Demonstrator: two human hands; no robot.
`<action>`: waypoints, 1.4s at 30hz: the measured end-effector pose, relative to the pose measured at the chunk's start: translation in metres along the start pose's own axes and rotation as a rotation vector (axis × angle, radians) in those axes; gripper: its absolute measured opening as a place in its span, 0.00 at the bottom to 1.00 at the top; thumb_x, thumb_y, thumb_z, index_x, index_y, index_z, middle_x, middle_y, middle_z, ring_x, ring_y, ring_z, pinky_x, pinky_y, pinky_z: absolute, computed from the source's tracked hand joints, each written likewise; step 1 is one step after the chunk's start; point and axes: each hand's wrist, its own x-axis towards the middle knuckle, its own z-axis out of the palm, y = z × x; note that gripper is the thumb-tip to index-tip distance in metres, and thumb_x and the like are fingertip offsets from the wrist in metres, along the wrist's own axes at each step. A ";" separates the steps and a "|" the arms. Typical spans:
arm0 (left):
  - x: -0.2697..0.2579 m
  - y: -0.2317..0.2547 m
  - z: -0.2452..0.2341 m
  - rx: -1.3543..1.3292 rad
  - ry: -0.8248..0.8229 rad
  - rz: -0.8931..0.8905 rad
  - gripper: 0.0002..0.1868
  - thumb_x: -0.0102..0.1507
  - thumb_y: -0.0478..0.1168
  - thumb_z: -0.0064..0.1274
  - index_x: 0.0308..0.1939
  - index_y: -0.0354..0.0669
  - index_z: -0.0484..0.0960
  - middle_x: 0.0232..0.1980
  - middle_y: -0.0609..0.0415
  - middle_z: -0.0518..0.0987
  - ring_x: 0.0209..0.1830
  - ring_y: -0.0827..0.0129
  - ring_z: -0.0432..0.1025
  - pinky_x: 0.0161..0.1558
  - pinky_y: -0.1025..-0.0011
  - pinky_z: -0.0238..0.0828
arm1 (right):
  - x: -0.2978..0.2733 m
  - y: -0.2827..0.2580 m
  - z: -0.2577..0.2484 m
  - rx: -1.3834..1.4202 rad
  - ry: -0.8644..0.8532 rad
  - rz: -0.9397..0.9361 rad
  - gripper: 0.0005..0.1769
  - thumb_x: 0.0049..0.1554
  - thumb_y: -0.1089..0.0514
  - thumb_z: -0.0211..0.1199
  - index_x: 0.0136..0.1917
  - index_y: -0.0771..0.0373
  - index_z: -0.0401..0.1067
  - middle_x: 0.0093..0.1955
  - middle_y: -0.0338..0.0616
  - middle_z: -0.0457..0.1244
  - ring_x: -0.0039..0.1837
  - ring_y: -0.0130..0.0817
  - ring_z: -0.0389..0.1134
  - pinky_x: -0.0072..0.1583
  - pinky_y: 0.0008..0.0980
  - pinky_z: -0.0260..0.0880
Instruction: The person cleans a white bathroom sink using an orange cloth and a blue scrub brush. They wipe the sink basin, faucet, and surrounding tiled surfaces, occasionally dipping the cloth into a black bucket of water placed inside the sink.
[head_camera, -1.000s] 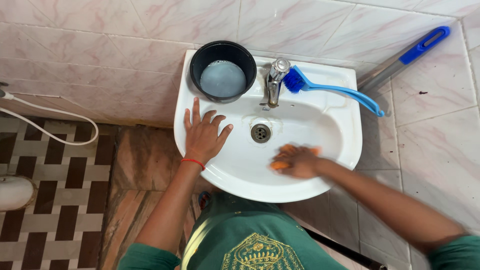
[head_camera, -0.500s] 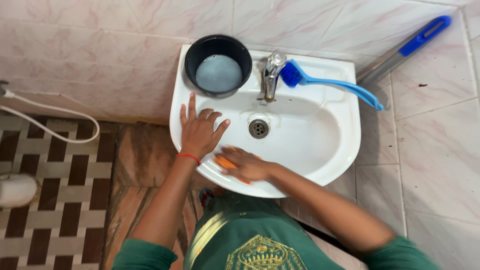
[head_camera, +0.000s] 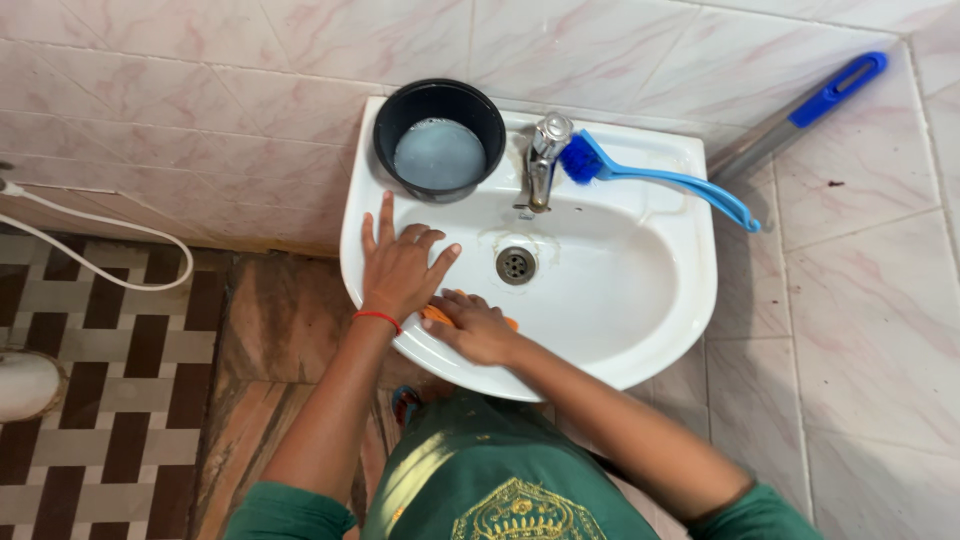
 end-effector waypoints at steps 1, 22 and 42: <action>0.002 0.001 0.001 -0.004 0.006 0.000 0.31 0.68 0.65 0.38 0.54 0.50 0.86 0.63 0.52 0.78 0.82 0.46 0.38 0.75 0.39 0.22 | 0.001 -0.006 -0.001 -0.003 0.012 -0.027 0.44 0.58 0.24 0.39 0.80 0.45 0.54 0.85 0.46 0.45 0.84 0.53 0.43 0.76 0.63 0.44; -0.037 -0.018 -0.028 -0.625 0.305 -0.005 0.24 0.70 0.52 0.45 0.64 0.43 0.76 0.68 0.45 0.75 0.76 0.56 0.65 0.75 0.58 0.55 | -0.063 -0.051 -0.009 -0.124 0.286 -0.487 0.29 0.64 0.37 0.49 0.72 0.49 0.70 0.72 0.58 0.57 0.65 0.53 0.59 0.64 0.51 0.57; -0.029 -0.036 -0.029 -1.194 0.464 0.075 0.37 0.74 0.62 0.32 0.74 0.36 0.65 0.79 0.44 0.61 0.87 0.53 0.43 0.83 0.55 0.37 | 0.016 -0.089 -0.022 -0.100 0.414 -0.385 0.20 0.54 0.51 0.65 0.61 0.48 0.78 0.64 0.48 0.61 0.61 0.51 0.63 0.59 0.47 0.65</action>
